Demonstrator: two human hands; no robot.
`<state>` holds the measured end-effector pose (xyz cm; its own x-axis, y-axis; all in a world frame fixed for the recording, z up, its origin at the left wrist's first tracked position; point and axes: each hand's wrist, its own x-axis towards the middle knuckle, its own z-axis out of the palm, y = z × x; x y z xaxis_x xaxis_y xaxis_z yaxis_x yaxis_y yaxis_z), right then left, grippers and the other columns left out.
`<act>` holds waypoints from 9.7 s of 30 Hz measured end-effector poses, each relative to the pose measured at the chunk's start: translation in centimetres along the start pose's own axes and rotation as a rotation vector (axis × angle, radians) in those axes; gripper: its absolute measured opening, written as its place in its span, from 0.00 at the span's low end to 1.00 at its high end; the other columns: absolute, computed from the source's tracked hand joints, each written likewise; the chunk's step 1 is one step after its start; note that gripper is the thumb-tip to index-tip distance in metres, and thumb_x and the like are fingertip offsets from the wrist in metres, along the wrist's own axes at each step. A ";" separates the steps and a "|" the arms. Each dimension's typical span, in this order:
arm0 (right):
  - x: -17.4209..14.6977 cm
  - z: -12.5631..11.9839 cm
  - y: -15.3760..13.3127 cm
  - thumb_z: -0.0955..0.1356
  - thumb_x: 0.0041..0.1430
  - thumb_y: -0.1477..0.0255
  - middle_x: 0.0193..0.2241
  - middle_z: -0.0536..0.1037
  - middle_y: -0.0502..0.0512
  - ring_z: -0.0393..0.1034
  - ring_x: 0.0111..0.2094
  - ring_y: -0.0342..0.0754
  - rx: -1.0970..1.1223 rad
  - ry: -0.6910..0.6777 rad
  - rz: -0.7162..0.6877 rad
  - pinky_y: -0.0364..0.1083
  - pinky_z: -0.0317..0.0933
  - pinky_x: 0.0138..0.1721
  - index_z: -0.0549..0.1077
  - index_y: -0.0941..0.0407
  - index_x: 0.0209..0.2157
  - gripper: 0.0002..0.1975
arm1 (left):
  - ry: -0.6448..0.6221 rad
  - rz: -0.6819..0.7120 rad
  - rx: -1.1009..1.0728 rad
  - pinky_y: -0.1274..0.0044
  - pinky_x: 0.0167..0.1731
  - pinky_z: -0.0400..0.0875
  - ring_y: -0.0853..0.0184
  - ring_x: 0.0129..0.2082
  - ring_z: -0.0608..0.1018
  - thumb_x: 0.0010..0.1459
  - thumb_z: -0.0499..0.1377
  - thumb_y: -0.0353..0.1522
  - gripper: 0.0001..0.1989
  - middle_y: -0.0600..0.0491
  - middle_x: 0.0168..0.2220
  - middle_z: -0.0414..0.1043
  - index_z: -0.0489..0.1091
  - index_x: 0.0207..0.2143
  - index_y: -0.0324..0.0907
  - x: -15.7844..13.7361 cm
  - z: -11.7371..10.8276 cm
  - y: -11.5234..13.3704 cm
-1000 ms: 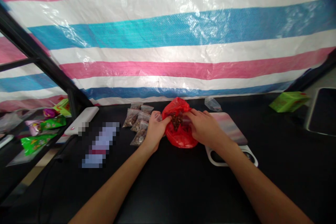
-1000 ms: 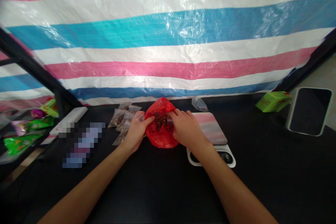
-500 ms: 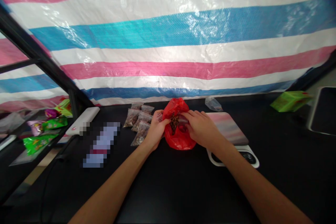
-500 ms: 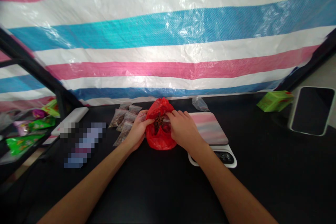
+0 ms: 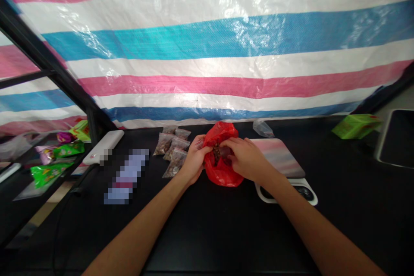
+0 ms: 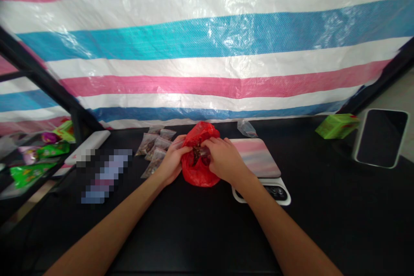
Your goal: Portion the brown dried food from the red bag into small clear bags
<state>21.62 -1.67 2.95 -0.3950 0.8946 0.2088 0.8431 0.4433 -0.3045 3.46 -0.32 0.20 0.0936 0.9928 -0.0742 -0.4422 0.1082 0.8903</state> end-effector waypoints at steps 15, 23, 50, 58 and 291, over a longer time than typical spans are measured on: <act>-0.1 0.9 -0.9 0.67 0.53 0.83 0.46 0.79 0.58 0.72 0.49 0.55 0.074 0.050 -0.008 0.50 0.58 0.50 0.74 0.55 0.48 0.20 | -0.051 -0.079 -0.093 0.75 0.43 0.71 0.67 0.38 0.79 0.45 0.67 0.24 0.19 0.54 0.39 0.77 0.71 0.42 0.41 -0.5 0.4 0.2; 0.0 0.6 -1.0 0.67 0.52 0.85 0.41 0.81 0.57 0.75 0.44 0.53 0.209 0.048 0.086 0.47 0.61 0.46 0.72 0.55 0.46 0.20 | -0.062 0.028 0.056 0.76 0.39 0.72 0.68 0.37 0.79 0.55 0.69 0.40 0.24 0.54 0.39 0.76 0.64 0.48 0.44 -0.4 0.4 -0.6; 0.5 -1.3 -1.0 0.67 0.63 0.76 0.43 0.80 0.54 0.74 0.37 0.49 0.658 0.262 -0.076 0.49 0.69 0.43 0.73 0.52 0.54 0.18 | 0.044 0.511 0.460 0.76 0.40 0.67 0.67 0.35 0.74 0.62 0.65 0.37 0.15 0.56 0.35 0.71 0.67 0.48 0.45 0.3 -1.1 1.0; 0.3 -1.5 -1.4 0.67 0.68 0.71 0.57 0.75 0.58 0.70 0.57 0.54 0.620 0.428 -0.167 0.56 0.62 0.61 0.71 0.50 0.59 0.18 | 0.029 0.501 0.474 0.77 0.37 0.66 0.68 0.32 0.72 0.61 0.66 0.37 0.15 0.58 0.33 0.71 0.66 0.46 0.46 0.1 -1.0 1.5; -0.5 -0.6 -0.3 0.65 0.58 0.81 0.53 0.80 0.56 0.77 0.48 0.53 0.013 -0.017 0.023 0.46 0.61 0.45 0.73 0.52 0.55 0.24 | -0.011 -0.077 0.004 0.82 0.23 0.61 0.75 0.23 0.69 0.42 0.67 0.27 0.12 0.61 0.25 0.65 0.65 0.25 0.41 -0.3 -0.1 2.6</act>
<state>21.73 -2.27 3.49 -0.3822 0.9052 0.1860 0.8470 0.4237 -0.3211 2.22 -0.30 2.45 0.1369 0.9810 -0.1377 -0.4300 0.1841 0.8839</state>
